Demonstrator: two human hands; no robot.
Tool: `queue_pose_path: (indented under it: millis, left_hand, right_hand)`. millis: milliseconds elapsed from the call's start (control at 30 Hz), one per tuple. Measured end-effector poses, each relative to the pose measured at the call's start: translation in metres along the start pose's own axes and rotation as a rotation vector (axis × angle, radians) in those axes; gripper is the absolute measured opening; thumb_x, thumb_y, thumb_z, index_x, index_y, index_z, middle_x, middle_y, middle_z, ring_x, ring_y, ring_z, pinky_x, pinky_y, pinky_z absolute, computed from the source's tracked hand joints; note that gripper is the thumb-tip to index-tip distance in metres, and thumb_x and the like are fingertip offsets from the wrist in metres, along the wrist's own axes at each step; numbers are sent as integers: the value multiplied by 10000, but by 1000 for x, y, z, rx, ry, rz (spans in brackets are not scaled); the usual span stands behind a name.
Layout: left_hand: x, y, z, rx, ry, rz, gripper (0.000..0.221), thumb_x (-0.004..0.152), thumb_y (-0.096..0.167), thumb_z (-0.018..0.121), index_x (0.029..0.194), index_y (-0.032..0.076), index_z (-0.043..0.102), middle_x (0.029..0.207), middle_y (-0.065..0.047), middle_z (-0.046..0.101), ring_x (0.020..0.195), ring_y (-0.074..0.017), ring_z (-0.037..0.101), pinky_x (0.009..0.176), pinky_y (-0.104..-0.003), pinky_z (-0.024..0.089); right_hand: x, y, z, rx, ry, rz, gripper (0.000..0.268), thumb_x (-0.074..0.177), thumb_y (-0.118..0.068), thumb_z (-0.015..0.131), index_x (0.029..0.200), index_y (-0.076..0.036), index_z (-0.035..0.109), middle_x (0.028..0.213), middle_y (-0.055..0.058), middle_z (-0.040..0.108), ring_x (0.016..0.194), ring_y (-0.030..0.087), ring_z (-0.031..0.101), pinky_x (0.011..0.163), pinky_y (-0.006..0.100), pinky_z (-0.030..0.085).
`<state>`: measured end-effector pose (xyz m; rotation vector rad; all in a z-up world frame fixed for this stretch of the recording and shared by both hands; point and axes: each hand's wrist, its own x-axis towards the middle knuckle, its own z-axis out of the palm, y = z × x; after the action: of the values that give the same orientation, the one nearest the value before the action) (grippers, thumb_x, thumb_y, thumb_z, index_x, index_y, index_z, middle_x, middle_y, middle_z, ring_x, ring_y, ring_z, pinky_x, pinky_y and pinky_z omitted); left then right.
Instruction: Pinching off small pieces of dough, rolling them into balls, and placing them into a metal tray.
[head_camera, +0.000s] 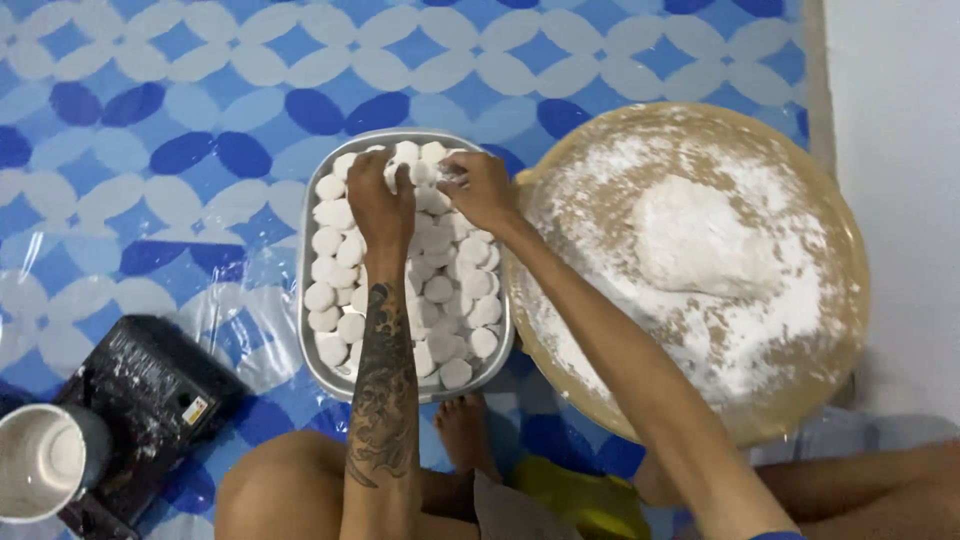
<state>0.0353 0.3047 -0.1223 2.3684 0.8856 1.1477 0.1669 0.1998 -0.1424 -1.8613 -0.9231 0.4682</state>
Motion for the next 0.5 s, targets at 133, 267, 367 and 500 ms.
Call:
queue_pose_path:
  millis: [133,267,367,500]
  left_hand:
    - [-21,45,36,-128,-85,115,254,879,41,739,1131,26,715,1056,-171,661,1073,-398,626,950,-478,507]
    - [-67,97,101,-300,-271,254,299,859,87,746,1154,45,718,1089,-194,693,1141,-403,622,1029,-482,466]
    - [-109,159,126,-250,-616,279,436,869,271,748,1277,138,670,1250,-141,659,1262,-364,583,1082,-504,463]
    - [-130,237,108,-93,-962,492,662,843,373,775,1417,114,568,1405,-146,567,1345,-345,536,1025,-466,531]
  right_hand:
    - [-41,9,-78,-54,28,-100,326,801,-68,822,1114,-4,754,1006,272,752,994,488,711,829,527,606]
    - [-80,53,-169,-346,-11,-105,248,847,-172,801,1071,-72,770,984,200,770,963,431,724,810,541,592]
    - [-113,81,-232,-667,-101,-129,288,877,-209,764,1121,-59,736,1018,211,755,1015,445,709,851,567,572]
    - [-161,96,-302,-978,-287,-9,438,872,-268,753,1276,-109,689,1132,169,714,1171,404,655,954,533,542]
